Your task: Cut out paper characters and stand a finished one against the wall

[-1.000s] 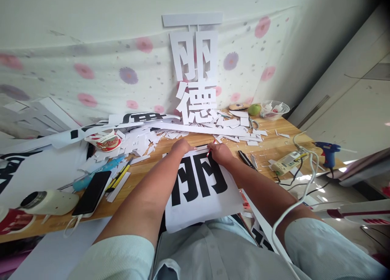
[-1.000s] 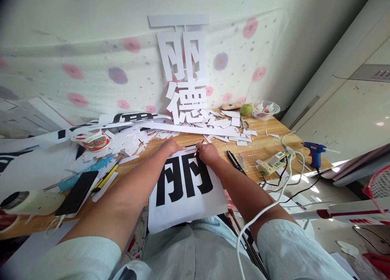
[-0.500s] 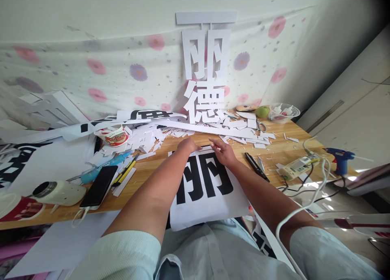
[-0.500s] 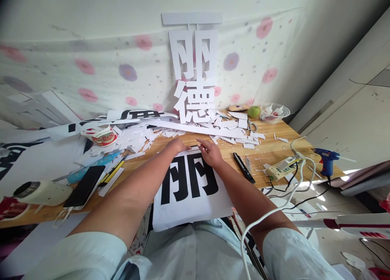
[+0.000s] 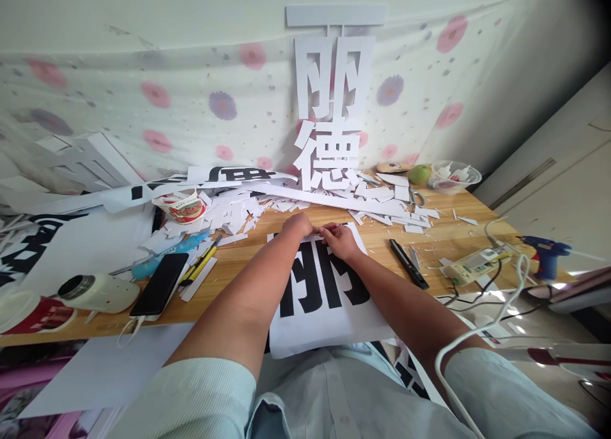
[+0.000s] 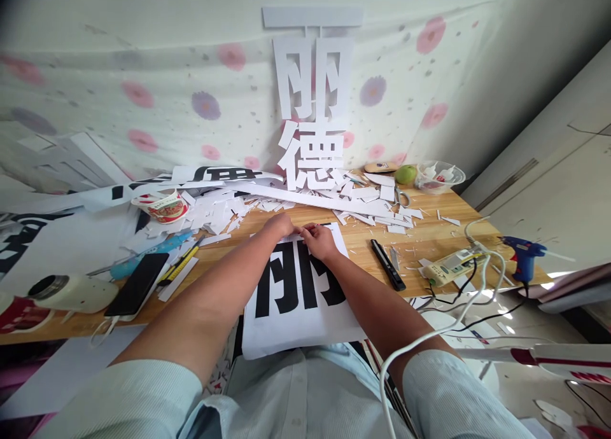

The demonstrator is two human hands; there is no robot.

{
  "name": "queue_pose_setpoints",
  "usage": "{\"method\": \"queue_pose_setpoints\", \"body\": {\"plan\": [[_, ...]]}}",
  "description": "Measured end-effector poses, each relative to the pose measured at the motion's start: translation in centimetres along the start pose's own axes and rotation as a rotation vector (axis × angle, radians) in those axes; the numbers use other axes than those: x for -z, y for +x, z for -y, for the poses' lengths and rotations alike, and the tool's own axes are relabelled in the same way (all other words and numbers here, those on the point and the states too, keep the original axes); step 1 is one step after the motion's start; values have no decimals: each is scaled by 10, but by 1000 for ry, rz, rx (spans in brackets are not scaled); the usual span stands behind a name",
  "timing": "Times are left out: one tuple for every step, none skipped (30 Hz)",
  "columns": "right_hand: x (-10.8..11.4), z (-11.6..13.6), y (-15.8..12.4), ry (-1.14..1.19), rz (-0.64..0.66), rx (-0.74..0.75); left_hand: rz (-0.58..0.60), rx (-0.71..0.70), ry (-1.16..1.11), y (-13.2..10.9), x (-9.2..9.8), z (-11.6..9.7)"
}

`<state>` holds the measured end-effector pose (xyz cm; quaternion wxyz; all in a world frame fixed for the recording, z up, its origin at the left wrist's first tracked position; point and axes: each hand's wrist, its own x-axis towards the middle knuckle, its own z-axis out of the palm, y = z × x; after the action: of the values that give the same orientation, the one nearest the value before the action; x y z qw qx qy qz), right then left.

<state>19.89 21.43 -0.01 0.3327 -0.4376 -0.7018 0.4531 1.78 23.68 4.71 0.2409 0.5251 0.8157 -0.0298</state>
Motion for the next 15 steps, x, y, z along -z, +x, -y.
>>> {"method": "queue_pose_setpoints", "body": {"plan": [[-1, 0, 1, -5, 6, 5, 2, -4, -1, 1, -1, 1], [-3, 0, 1, -12, 14, 9, 7, -7, 0, 3, -1, 1], [-4, 0, 2, -21, 23, 13, 11, -11, 0, 4, -2, 2], [-5, -1, 2, -29, 31, 18, 14, -15, 1, 6, -3, 2], [-6, -1, 2, -35, 38, 22, 15, -19, 2, 7, -4, 3], [-7, -2, 2, -37, 42, 24, 15, -24, 2, 9, -5, 4], [-9, -4, 3, -36, 47, 26, 14, -27, 2, 10, -5, 4], [-10, -5, 3, -31, 51, 26, 12, -30, 2, 11, -6, 5], [-11, -7, 3, -26, 57, 24, 11, -31, 3, 13, -7, 5], [-12, -8, 4, -22, 60, 22, 13, -30, 4, 14, -7, 6], [-13, -8, 4, -16, 58, 24, 16, -27, 5, 14, -7, 6], [-13, -9, 4, -11, 53, 29, 18, -26, 6, 15, -7, 6], [-13, -8, 4, -9, 48, 37, 21, -25, 7, 15, -7, 6], [-13, -8, 5, -10, 42, 45, 24, -26, 6, 15, -7, 6], [-12, -7, 5, -15, 39, 55, 27, -28, 5, 15, -7, 6]]}}
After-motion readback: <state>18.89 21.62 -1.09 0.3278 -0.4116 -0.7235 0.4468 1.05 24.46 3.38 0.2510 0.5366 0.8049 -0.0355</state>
